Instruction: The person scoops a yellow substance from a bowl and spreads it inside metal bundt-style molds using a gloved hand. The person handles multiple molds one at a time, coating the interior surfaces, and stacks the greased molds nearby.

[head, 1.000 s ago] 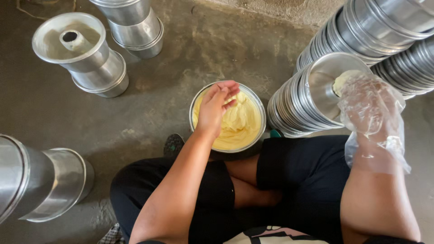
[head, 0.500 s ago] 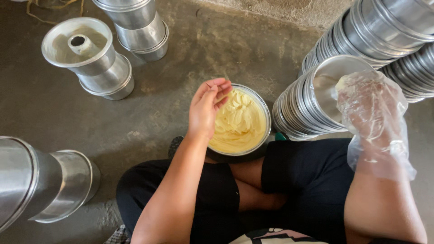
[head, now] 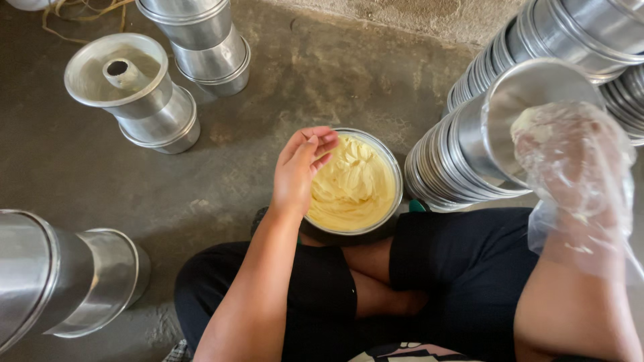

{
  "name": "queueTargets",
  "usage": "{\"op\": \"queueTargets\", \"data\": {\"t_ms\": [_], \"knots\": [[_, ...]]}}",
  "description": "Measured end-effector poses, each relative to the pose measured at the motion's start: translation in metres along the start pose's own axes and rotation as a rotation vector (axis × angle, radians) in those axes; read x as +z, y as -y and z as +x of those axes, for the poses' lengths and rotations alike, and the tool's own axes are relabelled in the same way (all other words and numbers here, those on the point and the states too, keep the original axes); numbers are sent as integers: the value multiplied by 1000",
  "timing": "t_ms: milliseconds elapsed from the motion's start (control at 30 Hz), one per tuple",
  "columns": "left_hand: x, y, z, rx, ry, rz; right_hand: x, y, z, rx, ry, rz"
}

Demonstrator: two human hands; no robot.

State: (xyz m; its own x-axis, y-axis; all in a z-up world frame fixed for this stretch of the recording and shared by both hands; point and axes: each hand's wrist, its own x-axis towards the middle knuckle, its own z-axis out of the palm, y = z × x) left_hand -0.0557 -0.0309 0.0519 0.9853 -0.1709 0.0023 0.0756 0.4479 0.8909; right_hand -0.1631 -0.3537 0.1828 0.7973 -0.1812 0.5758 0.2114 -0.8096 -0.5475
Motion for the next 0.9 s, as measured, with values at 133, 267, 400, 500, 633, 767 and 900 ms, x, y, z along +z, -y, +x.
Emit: {"op": "queueTargets", "data": {"t_ms": [133, 267, 400, 500, 633, 767, 900], "knots": [[10, 3, -1, 32, 116, 34, -2, 46, -4, -156, 14, 48], [13, 6, -6, -107, 90, 44, 47, 72, -7, -345, 243, -5], [-10, -3, 3, -169, -55, -226, 125, 64, 16, -556, 518, -96], [-38, 0, 10, -42, -56, -191, 165, 39, 21, 498, 789, 1406], [-73, 14, 24, 15, -201, -63, 196, 4, 18, 174, 612, 1183], [-93, 23, 35, 26, -329, -137, 231, -20, 3, 660, 844, 1545], [-93, 24, 39, 33, -345, -305, 257, -32, -26, 682, 860, 1472]]}}
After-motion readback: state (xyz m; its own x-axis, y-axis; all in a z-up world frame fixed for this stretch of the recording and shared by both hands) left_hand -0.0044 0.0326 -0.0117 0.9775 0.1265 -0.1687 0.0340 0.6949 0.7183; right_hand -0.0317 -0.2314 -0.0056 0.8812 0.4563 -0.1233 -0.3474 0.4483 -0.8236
